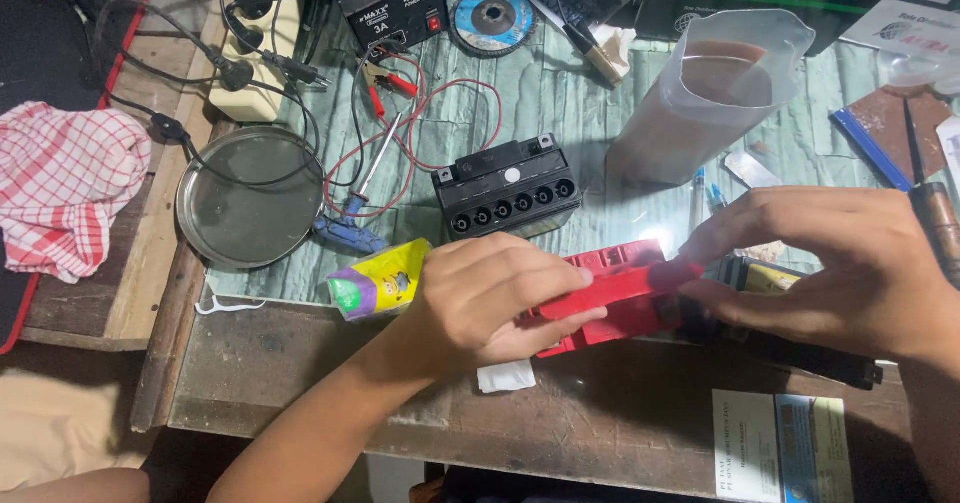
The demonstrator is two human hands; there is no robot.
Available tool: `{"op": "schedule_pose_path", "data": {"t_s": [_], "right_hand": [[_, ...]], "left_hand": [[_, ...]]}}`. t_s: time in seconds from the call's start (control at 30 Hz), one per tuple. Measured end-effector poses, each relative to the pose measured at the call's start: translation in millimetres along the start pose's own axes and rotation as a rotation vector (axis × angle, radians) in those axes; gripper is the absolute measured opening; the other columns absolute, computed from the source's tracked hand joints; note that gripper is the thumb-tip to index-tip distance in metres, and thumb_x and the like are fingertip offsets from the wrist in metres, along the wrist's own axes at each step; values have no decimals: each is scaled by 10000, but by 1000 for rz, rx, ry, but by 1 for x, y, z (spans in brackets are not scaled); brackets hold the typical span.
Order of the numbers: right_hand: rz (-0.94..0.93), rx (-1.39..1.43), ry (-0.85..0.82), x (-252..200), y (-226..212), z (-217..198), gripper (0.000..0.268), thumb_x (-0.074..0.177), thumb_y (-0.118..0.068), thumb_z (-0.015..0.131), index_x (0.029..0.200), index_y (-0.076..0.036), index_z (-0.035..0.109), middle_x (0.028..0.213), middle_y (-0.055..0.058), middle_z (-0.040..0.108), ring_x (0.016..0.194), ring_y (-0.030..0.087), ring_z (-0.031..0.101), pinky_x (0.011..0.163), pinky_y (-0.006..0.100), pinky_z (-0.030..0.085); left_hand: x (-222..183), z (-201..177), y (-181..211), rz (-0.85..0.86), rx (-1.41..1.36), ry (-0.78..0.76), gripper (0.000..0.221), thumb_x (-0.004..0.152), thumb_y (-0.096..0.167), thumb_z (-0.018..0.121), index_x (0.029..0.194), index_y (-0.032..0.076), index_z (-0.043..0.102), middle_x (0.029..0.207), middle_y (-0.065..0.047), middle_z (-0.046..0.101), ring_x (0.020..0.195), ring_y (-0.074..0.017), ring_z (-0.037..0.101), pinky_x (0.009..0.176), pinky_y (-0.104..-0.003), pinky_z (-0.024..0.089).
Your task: Servicing and preparing lead-acid batteries by filling them with electrolyte and connecting them to a charger.
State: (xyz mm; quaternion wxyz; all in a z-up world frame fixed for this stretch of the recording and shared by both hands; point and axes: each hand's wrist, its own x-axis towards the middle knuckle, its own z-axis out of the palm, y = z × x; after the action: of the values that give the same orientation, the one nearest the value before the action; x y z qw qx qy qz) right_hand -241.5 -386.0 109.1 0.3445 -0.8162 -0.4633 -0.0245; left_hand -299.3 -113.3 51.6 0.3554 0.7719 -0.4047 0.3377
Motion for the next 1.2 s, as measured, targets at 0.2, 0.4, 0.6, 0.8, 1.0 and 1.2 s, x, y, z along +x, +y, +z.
{"op": "schedule_pose_path", "data": {"t_s": [0.2, 0.4, 0.6, 0.8, 1.0, 1.2], "right_hand": [[61, 26, -47, 3, -1, -6, 211, 714, -165, 843, 893, -96, 756, 881, -11, 824, 775, 86, 806, 720, 216, 666], [95, 60, -168, -2, 16, 3, 271, 717, -218, 857, 974, -155, 801, 931, -45, 833, 777, 77, 797, 713, 221, 645], [73, 97, -209, 3, 14, 11, 255, 717, -211, 863, 961, -164, 804, 966, -31, 833, 800, 87, 813, 680, 214, 688], [37, 83, -223, -1, 21, 14, 196, 743, -171, 836, 937, -183, 807, 973, -28, 820, 798, 97, 809, 669, 233, 679], [56, 21, -263, -2, 17, 13, 200, 757, -180, 825, 955, -196, 804, 992, -32, 806, 795, 107, 794, 591, 250, 687], [78, -86, -299, -7, 15, 15, 193, 785, -218, 807, 976, -205, 817, 1010, -60, 793, 768, 138, 777, 573, 325, 638]], "left_hand": [[6, 0, 0, -61, -135, 25, 206, 899, 127, 845, 944, 17, 677, 829, -77, 717, 712, -217, 694, 679, -309, 582], [10, -15, -7, -91, -213, -118, 181, 911, 134, 799, 869, 29, 658, 788, -70, 685, 677, -234, 656, 656, -329, 543], [10, -24, -13, -169, -178, -212, 120, 921, 99, 764, 846, 41, 691, 755, -60, 699, 627, -212, 629, 635, -321, 509], [9, -23, -14, -365, -246, -413, 136, 908, 166, 761, 798, 107, 707, 717, 7, 672, 638, -148, 634, 649, -303, 507], [11, -21, -10, -569, -321, -410, 126, 856, 155, 816, 767, 103, 744, 707, 15, 707, 612, -83, 623, 594, -239, 506], [9, -21, -8, -547, -288, -425, 80, 896, 150, 761, 838, 99, 741, 778, 1, 722, 661, -126, 654, 664, -285, 520]]}}
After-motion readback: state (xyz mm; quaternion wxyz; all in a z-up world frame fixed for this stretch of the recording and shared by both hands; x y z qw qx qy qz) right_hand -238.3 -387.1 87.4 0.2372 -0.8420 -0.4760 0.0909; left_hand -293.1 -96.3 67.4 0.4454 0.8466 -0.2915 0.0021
